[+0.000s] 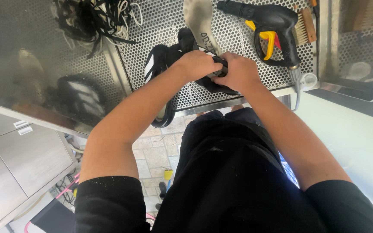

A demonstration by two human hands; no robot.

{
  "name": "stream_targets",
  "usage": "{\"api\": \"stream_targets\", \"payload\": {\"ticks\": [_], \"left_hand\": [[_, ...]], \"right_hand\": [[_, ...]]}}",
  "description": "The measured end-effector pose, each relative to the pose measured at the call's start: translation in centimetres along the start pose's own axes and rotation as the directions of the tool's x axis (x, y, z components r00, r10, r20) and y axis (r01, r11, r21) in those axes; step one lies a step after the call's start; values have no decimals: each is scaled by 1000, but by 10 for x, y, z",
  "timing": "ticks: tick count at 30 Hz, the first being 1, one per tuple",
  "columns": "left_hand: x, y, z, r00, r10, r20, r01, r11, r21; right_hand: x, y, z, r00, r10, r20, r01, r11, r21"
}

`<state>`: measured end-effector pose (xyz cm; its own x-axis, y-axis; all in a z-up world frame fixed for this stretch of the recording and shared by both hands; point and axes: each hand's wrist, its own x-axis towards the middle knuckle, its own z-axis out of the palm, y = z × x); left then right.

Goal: The person takes shoes off a rack, removes the laces at a sink, and then uses a compressed air nozzle to blow dust and moisture off the shoes and insoles at a cleaning station.

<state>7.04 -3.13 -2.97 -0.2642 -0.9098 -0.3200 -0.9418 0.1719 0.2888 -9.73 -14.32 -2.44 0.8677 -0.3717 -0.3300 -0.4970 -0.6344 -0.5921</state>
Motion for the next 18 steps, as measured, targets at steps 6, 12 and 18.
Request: {"api": "stream_targets", "payload": {"ticks": [6, 12, 18], "left_hand": [[-5, 12, 11, 995, -7, -96, 8, 1000, 10], [1, 11, 20, 996, 13, -87, -8, 998, 56], [3, 7, 20, 998, 23, -56, -19, 997, 75]], "right_hand": [[2, -3, 7, 992, -55, -116, 50, 998, -49], [6, 11, 18, 997, -13, -70, 11, 999, -30], [8, 17, 21, 988, -81, -128, 81, 997, -10]]}}
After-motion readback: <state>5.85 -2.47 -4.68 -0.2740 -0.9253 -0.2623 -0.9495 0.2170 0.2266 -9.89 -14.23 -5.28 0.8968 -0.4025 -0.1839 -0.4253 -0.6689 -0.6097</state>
